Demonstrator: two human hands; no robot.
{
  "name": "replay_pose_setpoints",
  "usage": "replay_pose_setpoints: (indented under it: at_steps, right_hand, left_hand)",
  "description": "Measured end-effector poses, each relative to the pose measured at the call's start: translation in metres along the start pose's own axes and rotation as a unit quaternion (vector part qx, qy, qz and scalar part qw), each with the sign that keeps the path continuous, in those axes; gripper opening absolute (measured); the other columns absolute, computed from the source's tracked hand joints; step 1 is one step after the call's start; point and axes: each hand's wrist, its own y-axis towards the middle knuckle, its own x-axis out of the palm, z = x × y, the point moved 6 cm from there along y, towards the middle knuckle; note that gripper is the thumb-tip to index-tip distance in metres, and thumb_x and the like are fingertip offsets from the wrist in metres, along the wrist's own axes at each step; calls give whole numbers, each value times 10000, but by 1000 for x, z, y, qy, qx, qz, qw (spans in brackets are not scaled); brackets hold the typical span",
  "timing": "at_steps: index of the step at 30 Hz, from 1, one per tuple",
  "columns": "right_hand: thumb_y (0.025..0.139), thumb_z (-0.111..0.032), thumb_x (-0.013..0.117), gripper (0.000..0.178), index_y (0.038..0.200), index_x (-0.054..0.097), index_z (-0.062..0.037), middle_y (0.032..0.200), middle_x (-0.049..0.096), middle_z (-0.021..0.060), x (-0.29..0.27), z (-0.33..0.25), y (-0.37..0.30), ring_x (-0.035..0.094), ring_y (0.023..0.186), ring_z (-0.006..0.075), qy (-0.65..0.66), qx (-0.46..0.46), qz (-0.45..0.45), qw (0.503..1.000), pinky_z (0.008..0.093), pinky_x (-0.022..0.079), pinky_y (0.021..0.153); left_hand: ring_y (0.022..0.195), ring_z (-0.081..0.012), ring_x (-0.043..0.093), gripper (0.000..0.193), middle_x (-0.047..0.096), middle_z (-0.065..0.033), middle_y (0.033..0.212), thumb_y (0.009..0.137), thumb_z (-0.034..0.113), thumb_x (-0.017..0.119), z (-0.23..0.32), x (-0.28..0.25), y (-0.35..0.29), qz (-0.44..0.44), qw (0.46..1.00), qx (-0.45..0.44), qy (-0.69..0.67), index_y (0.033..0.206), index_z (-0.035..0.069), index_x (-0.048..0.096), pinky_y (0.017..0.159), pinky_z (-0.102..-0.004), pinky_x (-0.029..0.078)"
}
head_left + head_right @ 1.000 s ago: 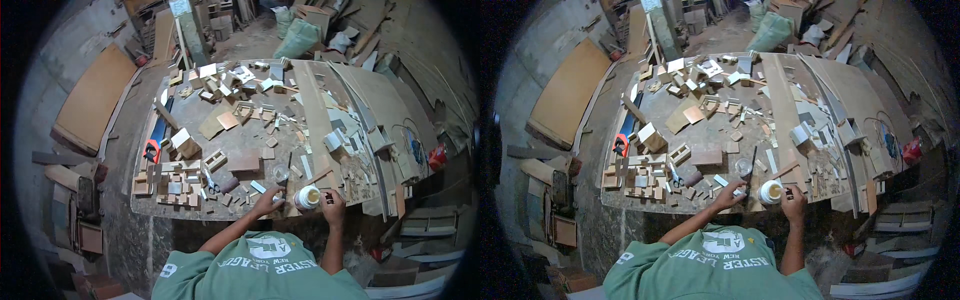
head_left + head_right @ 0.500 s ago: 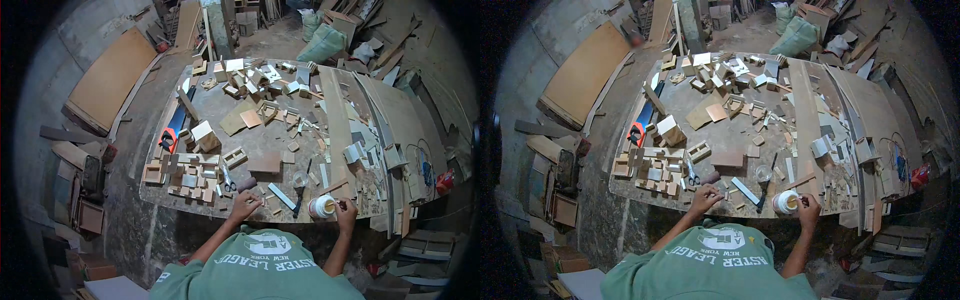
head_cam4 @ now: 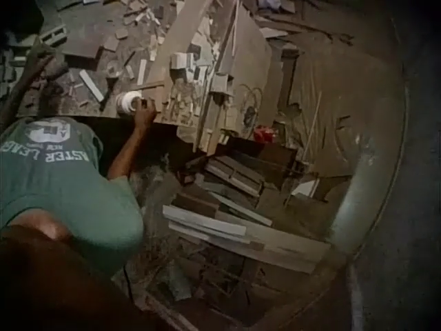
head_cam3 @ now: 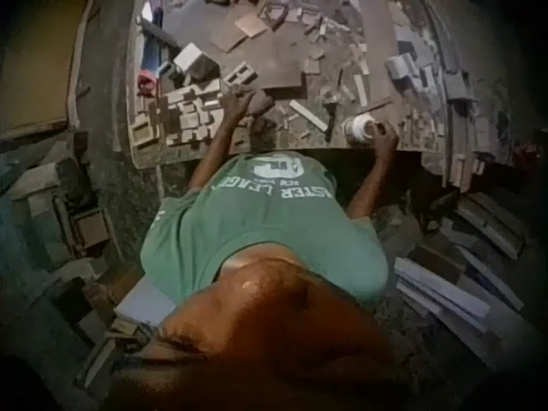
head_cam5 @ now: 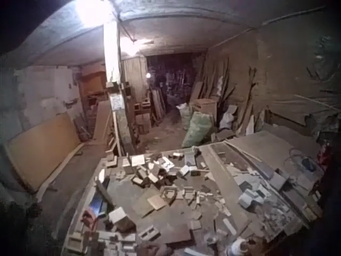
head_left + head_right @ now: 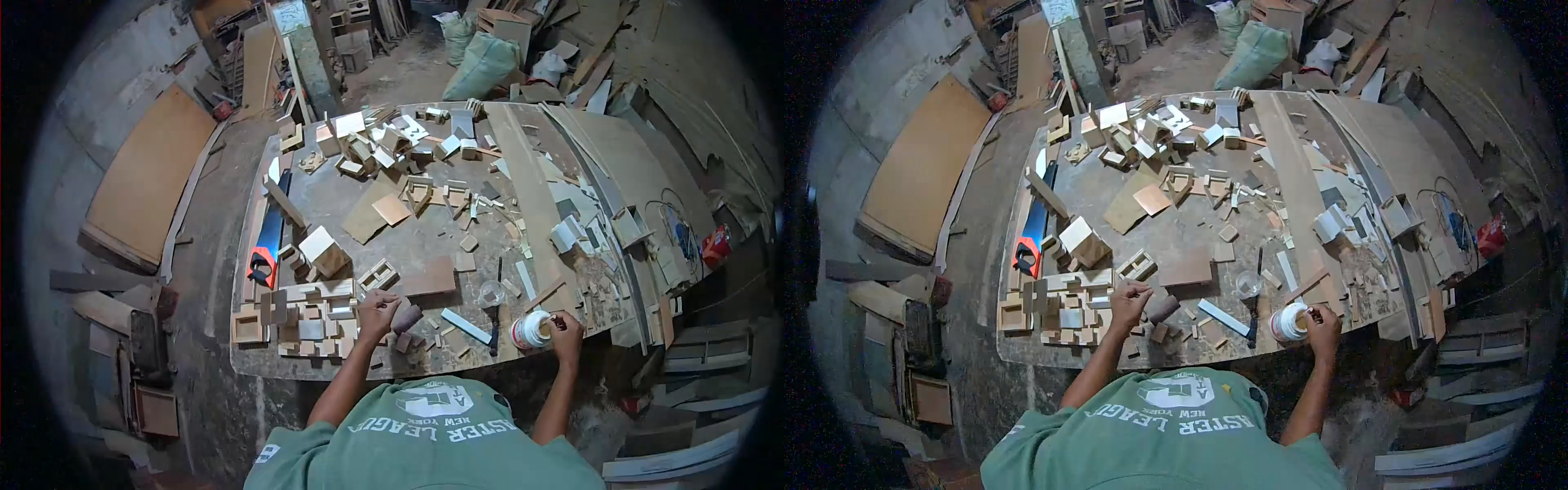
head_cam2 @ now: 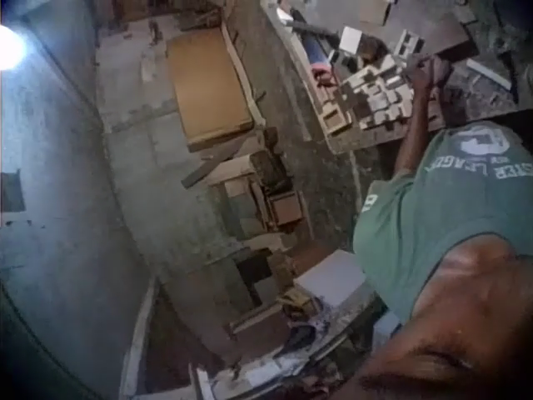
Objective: The recorder is applying glue to small wooden components and assembling them into miniature wooden boxes or structures in a workshop setting.
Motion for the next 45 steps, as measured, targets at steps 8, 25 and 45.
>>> replay_pose_setpoints:
  at_steps: [8, 25, 45]
  right_hand:
    - [732, -84, 712, 206, 920, 682, -5, 893, 674, 155, 10, 4, -12, 631, 874, 322, -28, 29, 22, 999, 396, 498, 799]
    - [770, -56, 670, 184, 936, 644, 20, 971, 646, 143, 11, 11, -14, 630, 871, 284, -17, 74, 65, 995, 373, 509, 753]
    - [777, -8, 702, 194, 967, 661, 1, 990, 665, 114, 11, -2, -1, 662, 859, 253, -14, 124, 22, 992, 346, 535, 761]
  left_hand:
    - [697, -131, 609, 224, 626, -60, 766, 726, 113, 824, -23, -11, 36, 25, 998, -52, 14, 702, 16, 624, 638, -268, 505]
    - [814, -215, 667, 332, 681, -148, 878, 781, 140, 635, -181, 12, 309, 161, 975, -153, -28, 1080, -4, 629, 703, -320, 529]
    - [949, -354, 582, 299, 609, -157, 1005, 751, 132, 665, -168, 90, 413, -30, 926, 211, 310, 1040, 93, 599, 808, -444, 482]
